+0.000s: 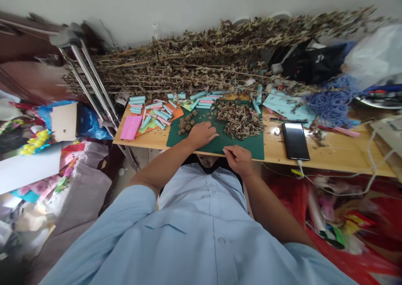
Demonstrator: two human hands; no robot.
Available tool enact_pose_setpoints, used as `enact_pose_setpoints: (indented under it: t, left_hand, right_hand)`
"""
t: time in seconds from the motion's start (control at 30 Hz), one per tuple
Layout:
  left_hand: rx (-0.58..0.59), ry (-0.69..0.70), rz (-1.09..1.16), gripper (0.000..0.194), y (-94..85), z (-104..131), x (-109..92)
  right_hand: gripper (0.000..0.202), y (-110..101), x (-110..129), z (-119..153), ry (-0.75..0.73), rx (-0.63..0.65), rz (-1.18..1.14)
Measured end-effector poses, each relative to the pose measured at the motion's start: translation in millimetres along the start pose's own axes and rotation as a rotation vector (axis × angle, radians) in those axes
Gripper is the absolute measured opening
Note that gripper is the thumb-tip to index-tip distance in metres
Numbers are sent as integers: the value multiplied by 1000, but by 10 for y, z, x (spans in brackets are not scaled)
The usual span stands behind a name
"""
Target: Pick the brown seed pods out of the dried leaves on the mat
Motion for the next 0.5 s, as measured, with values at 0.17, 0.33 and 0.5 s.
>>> enact_pose_setpoints:
  t: [0.17,0.33,0.5]
  left_hand:
    - [61,-54,-22,48,-4,-63,-11]
    - [94,-73,-34,52,-6,-108,-23]
    - [125,-94,-46,51,1,-137,-35]
  right_hand:
    - [11,1,3,-7,-37,-11,7]
    - [11,10,1,-12,-50,-17,3]
    - [10,27,-21,-1,-46,-14,16]
Point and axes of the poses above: each hand's wrist, its own z-axis away from the middle knuckle, its own y-axis out of the palm, x = y × z, the point moved 1 cm from there along -z, towards the middle knuckle, and after that the axes turned 1 degree about -y, right-handed, at the moved point
